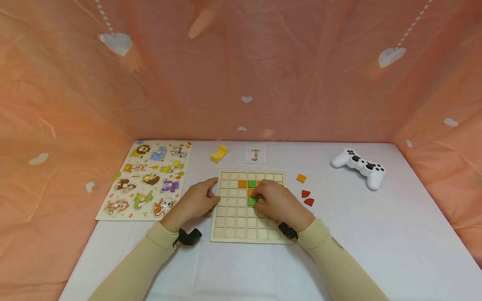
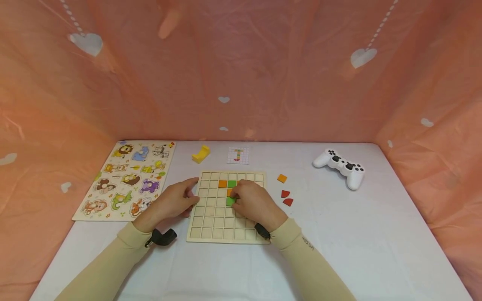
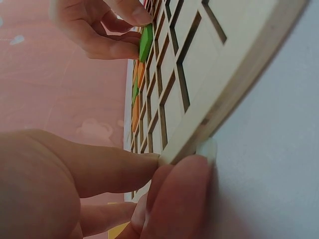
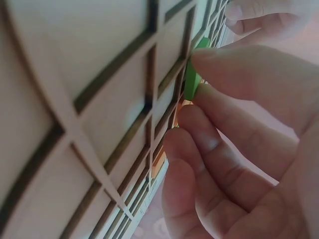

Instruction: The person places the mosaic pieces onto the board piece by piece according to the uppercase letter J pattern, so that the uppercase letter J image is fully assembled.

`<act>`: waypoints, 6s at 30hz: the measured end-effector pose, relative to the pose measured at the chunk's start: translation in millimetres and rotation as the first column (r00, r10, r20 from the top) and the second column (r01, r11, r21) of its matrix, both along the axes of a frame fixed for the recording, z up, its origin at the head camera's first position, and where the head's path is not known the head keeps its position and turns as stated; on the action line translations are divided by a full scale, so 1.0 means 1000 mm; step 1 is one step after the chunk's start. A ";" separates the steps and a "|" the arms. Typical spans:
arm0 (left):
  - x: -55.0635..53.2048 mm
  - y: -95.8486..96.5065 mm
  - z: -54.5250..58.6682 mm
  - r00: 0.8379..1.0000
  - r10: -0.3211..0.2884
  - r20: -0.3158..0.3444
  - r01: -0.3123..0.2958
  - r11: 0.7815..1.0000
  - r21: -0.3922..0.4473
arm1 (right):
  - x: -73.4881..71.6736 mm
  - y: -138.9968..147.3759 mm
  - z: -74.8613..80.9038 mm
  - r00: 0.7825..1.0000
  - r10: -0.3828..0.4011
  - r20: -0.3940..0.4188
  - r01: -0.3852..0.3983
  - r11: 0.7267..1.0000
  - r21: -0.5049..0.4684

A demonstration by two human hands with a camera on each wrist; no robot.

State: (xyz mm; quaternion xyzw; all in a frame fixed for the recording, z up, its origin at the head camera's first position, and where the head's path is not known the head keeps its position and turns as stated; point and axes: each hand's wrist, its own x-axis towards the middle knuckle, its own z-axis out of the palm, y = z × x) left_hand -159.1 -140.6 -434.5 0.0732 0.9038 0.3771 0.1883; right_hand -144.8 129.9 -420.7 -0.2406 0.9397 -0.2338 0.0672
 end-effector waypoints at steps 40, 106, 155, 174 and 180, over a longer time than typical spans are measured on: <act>0.001 0.000 0.001 1.000 -0.006 0.007 0.006 1.000 -0.003 | -0.024 0.085 0.009 0.952 -0.297 0.071 0.302 0.951 -0.069; -0.001 -0.001 0.001 1.000 -0.027 0.005 0.027 1.000 -0.007 | 0.014 0.023 0.008 0.994 -0.110 -0.028 0.110 0.994 -0.004; -0.001 -0.002 0.000 0.999 -0.032 0.002 0.032 0.999 -0.013 | 0.029 -0.006 -0.003 0.994 0.011 -0.104 -0.006 0.999 0.048; -0.001 -0.001 -0.001 1.000 -0.017 0.015 0.017 1.000 0.003 | 0.016 0.060 0.013 0.986 -0.145 -0.085 0.147 0.989 0.019; -0.001 -0.001 0.000 1.000 -0.016 0.012 0.016 1.000 0.004 | 0.008 0.095 0.011 0.974 -0.203 -0.103 0.208 0.977 0.042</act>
